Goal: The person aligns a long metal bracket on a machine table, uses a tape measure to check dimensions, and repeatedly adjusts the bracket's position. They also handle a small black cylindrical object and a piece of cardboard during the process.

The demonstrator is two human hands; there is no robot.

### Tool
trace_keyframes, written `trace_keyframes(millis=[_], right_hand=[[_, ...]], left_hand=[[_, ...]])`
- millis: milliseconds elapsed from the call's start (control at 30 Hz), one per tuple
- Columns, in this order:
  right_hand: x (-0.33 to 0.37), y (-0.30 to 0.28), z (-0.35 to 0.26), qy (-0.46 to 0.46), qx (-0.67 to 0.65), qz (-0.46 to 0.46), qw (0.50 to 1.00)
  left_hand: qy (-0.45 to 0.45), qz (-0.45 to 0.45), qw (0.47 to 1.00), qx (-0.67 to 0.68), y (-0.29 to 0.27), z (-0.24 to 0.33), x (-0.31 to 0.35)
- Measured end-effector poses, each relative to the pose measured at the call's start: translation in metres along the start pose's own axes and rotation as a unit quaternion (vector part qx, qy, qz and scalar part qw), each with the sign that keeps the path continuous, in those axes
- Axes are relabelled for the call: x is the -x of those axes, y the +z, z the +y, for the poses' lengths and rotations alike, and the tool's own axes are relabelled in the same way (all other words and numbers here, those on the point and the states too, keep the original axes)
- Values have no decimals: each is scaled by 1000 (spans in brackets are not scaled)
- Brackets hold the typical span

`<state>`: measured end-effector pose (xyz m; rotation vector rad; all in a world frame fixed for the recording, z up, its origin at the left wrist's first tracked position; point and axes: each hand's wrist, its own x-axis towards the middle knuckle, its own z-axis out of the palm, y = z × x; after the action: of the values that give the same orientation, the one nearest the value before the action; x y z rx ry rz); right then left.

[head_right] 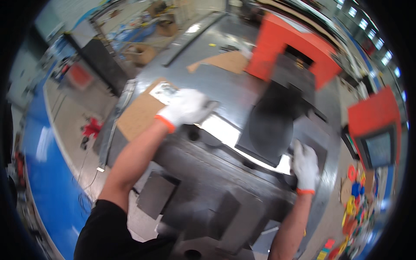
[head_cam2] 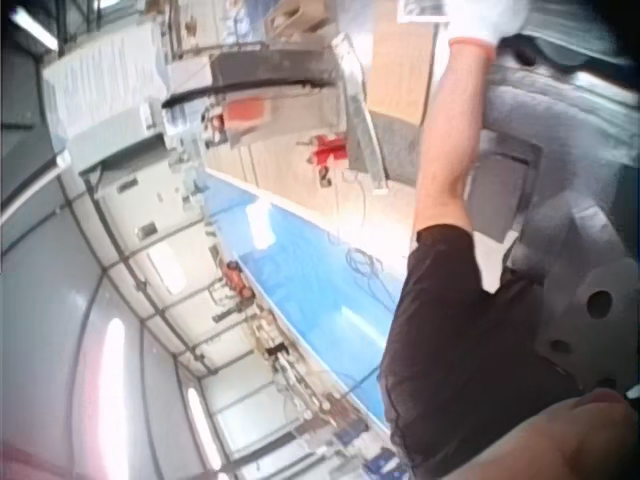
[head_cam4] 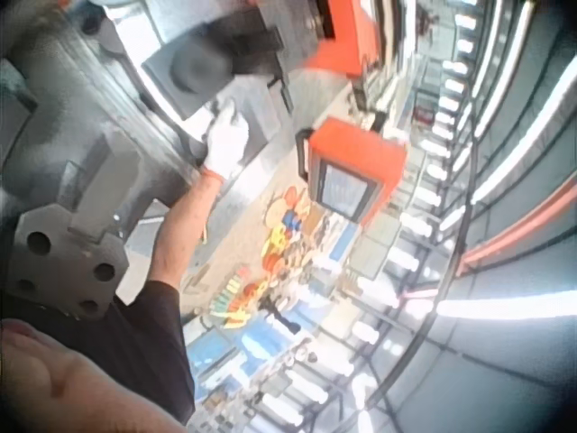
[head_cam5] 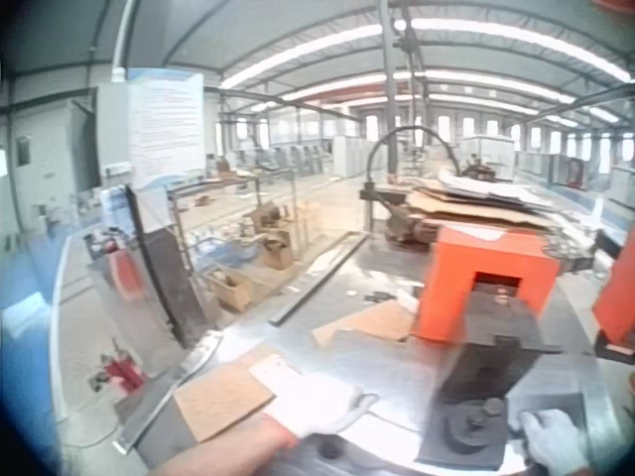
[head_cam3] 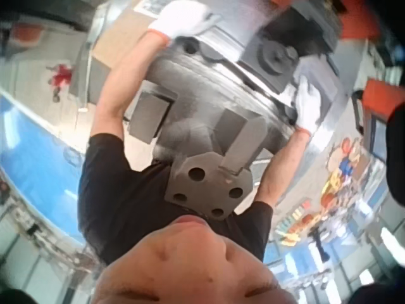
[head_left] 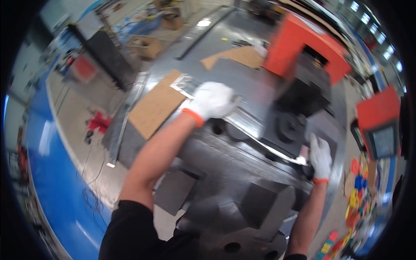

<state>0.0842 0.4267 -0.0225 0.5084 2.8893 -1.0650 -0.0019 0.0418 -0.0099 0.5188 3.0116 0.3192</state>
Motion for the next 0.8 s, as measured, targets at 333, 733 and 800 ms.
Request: trace_keyframes(millis=[333, 733, 800], right_hand=[[-24, -3, 51, -16, 11, 14, 1000], [-18, 2, 37, -30, 0, -4, 1000], [-13, -4, 30, -16, -4, -8, 1000]], left_hand=[[40, 69, 996, 42, 2, 4, 2], [41, 72, 995, 54, 1, -4, 11], [46, 68, 995, 56, -1, -1, 10]])
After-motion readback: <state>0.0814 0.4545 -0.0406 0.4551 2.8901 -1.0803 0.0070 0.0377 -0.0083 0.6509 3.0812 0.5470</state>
